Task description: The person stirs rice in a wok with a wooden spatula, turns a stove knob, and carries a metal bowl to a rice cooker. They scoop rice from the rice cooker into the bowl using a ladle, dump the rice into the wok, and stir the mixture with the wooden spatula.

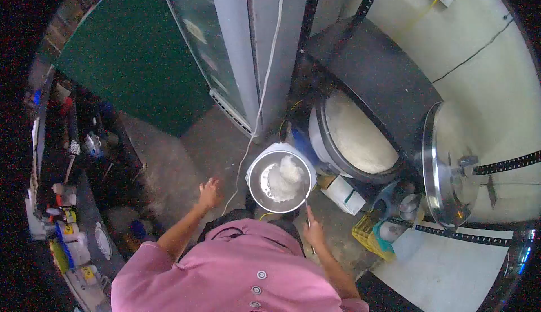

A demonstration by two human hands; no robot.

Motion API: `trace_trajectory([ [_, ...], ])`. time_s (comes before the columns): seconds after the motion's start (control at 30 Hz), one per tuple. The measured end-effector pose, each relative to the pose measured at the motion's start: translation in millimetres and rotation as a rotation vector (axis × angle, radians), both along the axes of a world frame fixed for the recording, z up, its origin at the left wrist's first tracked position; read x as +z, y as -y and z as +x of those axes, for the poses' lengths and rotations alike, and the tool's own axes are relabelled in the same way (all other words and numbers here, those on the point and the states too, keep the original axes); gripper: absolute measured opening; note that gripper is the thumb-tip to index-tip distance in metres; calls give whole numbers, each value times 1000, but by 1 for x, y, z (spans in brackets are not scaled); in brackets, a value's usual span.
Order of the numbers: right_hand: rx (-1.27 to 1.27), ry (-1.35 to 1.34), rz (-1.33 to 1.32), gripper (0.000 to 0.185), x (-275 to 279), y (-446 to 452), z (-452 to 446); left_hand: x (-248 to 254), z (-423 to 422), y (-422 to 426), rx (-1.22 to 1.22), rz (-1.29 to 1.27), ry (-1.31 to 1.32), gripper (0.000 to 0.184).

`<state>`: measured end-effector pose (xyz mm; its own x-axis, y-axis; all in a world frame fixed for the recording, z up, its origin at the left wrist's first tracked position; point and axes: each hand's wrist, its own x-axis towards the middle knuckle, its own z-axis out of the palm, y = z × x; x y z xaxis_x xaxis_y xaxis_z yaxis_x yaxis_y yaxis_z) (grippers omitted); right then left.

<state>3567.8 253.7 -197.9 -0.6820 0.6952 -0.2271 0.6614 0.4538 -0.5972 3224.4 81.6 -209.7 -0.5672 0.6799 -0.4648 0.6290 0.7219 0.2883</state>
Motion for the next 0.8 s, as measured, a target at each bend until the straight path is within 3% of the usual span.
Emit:
trace_trajectory([
  [0.1,-23,305,111,69,-14,7,-13,-10,0,9,-27,-69,44,56],
  [0.2,159,410,144,67,-28,7,-23,-17,4,15,-44,-87,49,54],
  [0.37,112,338,172,63,-57,4,-42,-12,2,17,-73,-87,48,51],
  [0.5,73,204,124,59,-3,-1,-40,-10,-4,7,-76,-28,48,50],
  [0.7,115,158,81,61,34,-2,-5,-10,-3,-25,-92,54,98,46],
  [0.8,64,-111,-188,53,42,-2,21,0,1,-46,-122,109,135,44],
])
